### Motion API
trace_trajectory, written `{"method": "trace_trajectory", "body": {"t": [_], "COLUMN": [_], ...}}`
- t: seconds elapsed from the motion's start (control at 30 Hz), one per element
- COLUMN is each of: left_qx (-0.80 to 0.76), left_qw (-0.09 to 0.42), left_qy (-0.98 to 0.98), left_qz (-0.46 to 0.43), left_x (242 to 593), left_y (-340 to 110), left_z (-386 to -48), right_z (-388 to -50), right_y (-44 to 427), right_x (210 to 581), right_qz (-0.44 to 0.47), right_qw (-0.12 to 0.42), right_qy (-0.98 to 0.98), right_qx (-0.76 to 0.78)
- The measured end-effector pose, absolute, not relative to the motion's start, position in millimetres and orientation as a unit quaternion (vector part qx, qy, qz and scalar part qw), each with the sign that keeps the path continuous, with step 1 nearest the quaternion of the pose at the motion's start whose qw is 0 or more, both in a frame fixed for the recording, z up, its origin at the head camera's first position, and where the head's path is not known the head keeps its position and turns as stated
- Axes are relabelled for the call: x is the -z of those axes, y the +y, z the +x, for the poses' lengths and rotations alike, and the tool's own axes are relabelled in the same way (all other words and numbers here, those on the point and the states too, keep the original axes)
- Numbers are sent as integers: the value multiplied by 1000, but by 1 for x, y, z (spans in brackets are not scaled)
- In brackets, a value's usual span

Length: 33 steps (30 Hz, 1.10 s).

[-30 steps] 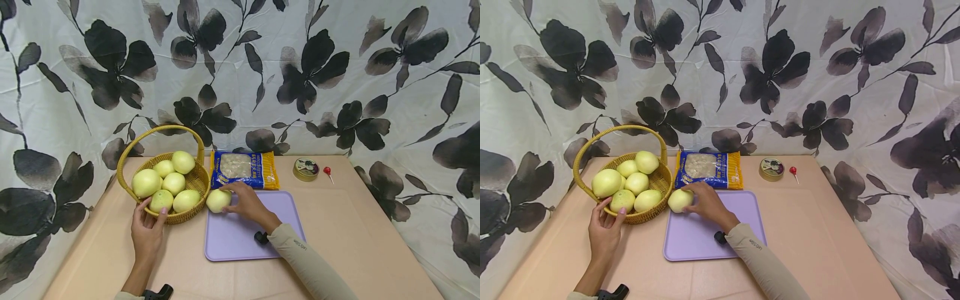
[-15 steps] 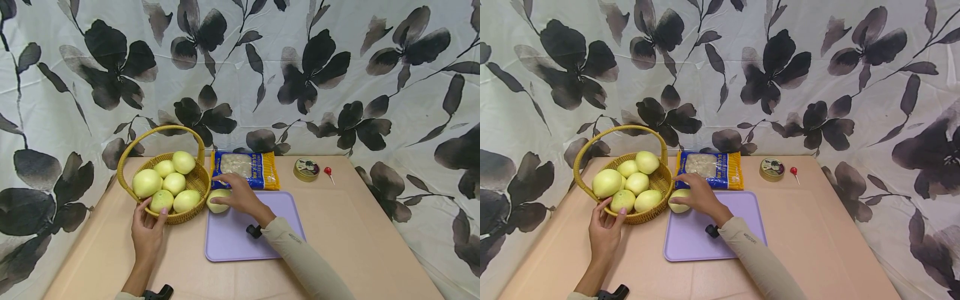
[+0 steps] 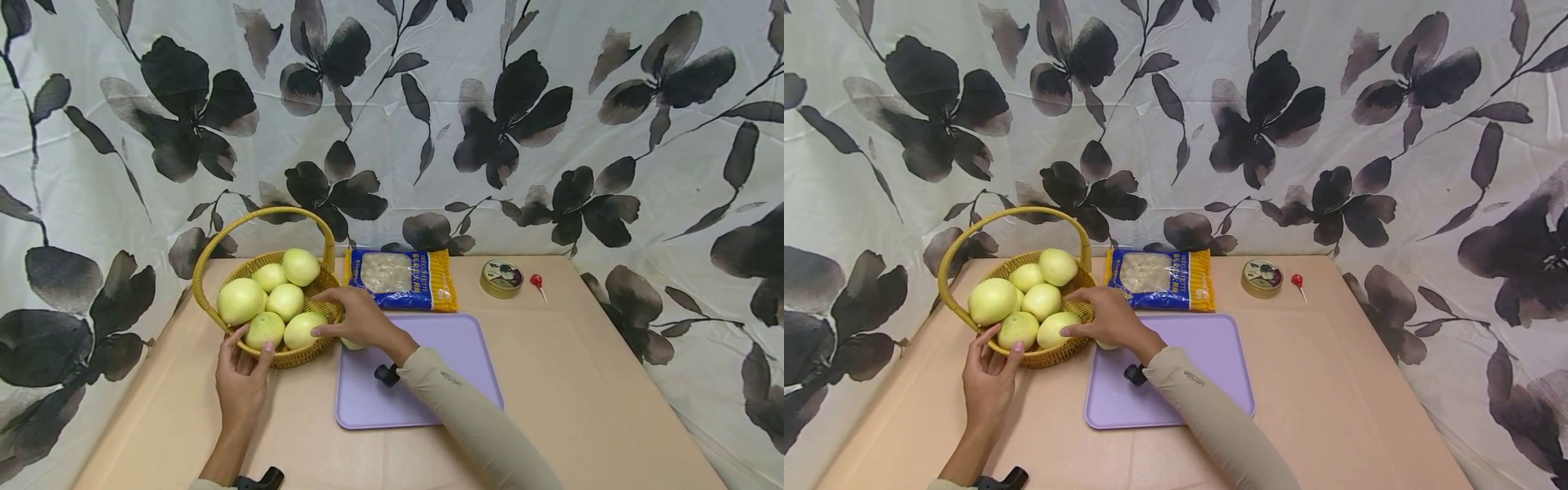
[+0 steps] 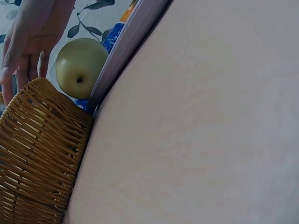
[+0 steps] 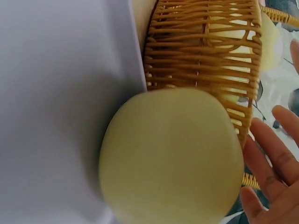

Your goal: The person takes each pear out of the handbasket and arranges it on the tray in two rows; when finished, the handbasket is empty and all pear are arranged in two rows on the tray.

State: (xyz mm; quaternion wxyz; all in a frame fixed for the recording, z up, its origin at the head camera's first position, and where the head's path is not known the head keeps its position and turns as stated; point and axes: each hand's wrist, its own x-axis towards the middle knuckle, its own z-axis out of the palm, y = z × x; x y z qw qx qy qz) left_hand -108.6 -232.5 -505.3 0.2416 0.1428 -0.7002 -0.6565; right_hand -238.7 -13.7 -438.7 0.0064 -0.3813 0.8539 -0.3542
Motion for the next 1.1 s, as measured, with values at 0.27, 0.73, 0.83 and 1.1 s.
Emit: {"method": "trace_trajectory", "body": {"t": [0.27,0.73,0.83,1.1], "left_qx": [655,662,660,665], "left_qw": [233,231,232,233], "left_qy": [-704,-698,-700,-696], "left_qz": [143,144,141,140], "left_x": [507,507,507,507], "left_y": [-233,-233,-233,-233], "left_z": [-109,-108,-108,-108], "right_z": [-242,-247,-246,-246], "right_y": [-29,-51,-55,-60], "right_x": [442,440,439,442], "right_qz": [-401,-400,-389,-373], "right_qw": [18,10,17,45], "right_qy": [856,890,898,907], "right_qx": [327,218,204,190]}}
